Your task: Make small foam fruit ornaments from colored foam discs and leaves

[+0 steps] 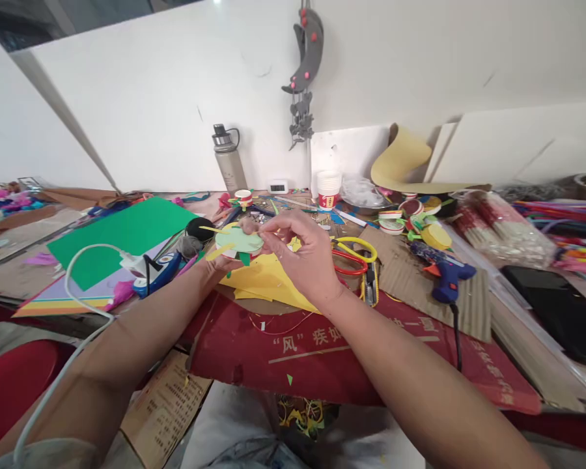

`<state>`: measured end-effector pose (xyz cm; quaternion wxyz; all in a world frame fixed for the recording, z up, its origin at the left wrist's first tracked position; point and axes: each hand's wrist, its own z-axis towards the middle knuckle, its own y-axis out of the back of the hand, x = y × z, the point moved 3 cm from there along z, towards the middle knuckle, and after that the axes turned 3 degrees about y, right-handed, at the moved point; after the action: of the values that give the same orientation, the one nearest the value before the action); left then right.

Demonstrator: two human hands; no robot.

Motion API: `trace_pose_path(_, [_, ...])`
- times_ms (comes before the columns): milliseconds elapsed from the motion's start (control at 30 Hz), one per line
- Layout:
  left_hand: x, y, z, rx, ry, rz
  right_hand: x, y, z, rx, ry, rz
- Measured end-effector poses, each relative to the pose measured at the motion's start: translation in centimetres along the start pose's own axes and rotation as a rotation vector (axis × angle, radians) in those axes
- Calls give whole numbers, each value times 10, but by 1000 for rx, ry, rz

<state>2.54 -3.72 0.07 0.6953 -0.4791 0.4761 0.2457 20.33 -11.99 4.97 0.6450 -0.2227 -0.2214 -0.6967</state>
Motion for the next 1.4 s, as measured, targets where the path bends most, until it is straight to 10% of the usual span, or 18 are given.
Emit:
trace_pose_path(900, [-6,-1,-1,135,-122,37,0,-3,-5,91,223,-119])
trace_pose_path(1400, [-7,-8,0,92,-66,61,-7,-3,-2,111,-32,-152])
